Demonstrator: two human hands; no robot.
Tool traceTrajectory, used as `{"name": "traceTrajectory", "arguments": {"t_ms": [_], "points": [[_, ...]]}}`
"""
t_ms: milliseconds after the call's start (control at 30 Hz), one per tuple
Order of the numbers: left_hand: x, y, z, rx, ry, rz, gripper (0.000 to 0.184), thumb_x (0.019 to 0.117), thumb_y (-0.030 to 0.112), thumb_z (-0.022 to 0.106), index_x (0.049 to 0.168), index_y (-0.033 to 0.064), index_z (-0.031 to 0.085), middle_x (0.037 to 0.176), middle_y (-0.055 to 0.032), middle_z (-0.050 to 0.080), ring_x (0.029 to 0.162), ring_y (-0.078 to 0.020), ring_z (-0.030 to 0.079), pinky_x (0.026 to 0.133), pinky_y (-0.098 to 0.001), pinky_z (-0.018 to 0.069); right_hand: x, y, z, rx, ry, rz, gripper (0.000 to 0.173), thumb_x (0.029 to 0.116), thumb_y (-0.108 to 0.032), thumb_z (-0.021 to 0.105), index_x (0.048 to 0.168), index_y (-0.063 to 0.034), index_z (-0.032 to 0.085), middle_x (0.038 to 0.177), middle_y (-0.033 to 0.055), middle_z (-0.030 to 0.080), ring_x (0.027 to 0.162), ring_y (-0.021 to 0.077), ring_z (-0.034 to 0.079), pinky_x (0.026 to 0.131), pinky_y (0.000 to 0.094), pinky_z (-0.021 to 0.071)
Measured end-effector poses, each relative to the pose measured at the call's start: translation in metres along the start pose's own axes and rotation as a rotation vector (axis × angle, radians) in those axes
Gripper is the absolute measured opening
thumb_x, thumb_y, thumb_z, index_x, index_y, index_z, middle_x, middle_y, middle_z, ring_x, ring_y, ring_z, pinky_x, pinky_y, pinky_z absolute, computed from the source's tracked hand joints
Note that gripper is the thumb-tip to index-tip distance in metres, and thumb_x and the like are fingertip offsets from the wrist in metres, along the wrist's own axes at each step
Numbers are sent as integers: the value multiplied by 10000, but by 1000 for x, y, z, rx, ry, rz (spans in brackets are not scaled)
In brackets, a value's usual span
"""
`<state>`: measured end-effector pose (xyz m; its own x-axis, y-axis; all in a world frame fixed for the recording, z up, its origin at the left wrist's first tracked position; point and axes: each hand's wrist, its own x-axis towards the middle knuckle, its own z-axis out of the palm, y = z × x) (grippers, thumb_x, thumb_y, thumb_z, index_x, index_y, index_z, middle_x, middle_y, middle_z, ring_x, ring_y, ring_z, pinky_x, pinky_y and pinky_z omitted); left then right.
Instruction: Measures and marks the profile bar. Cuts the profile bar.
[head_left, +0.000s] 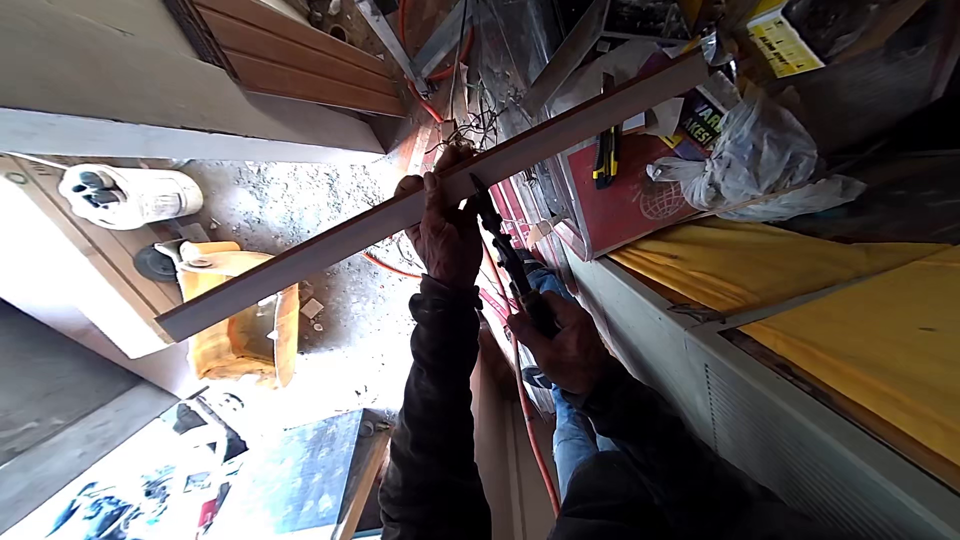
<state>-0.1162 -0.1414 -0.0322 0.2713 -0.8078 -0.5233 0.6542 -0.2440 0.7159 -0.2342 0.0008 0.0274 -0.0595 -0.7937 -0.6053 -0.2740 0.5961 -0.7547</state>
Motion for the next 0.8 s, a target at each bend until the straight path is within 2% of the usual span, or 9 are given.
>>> {"name": "traceTrajectory", "arguments": {"t_ms": [167, 267, 500, 633, 800], "points": [[0, -1, -1, 2, -2, 14, 163, 1120, 144, 320, 1251, 97, 404, 1247, -190, 667, 1175, -340, 665, 956, -508, 559, 0, 3, 4, -6, 19, -20, 264, 923, -321, 679, 854, -66, 667, 668, -22, 600, 588, 24, 562, 568, 215, 488], [0, 0, -2, 0, -10, 18, 153, 1121, 146, 315, 1231, 104, 413, 1237, -180, 677, 1163, -332, 675, 942, -488, 569, -1, 2, 4, -44, 46, -37, 275, 918, -330, 684, 840, -67, 666, 658, -21, 592, 580, 21, 554, 560, 212, 478], [-2, 0, -1, 22, -34, 19, 140, 1118, 145, 327, 1207, 99, 425, 1218, -188, 681, 1166, -352, 668, 945, -529, 560, 1, 1, 4, -7, 37, -26, 270, 922, -335, 683, 845, -78, 655, 660, -29, 583, 580, 21, 546, 559, 215, 477], [-2, -1, -2, 19, -28, 18, 168, 1119, 142, 327, 1252, 87, 414, 1232, -202, 673, 1171, -366, 664, 956, -541, 553, 0, 1, 6, -36, 63, -37, 275, 922, -334, 679, 823, -78, 657, 634, -29, 577, 552, 21, 540, 531, 213, 468], [-5, -2, -2, -1, -39, 40, 123, 1108, 123, 354, 1205, 102, 425, 1167, -188, 697, 1133, -349, 686, 917, -508, 579, 1, -2, 5, -31, 59, -30, 267, 921, -333, 679, 861, -72, 668, 655, -27, 588, 571, 22, 549, 552, 215, 478]]}}
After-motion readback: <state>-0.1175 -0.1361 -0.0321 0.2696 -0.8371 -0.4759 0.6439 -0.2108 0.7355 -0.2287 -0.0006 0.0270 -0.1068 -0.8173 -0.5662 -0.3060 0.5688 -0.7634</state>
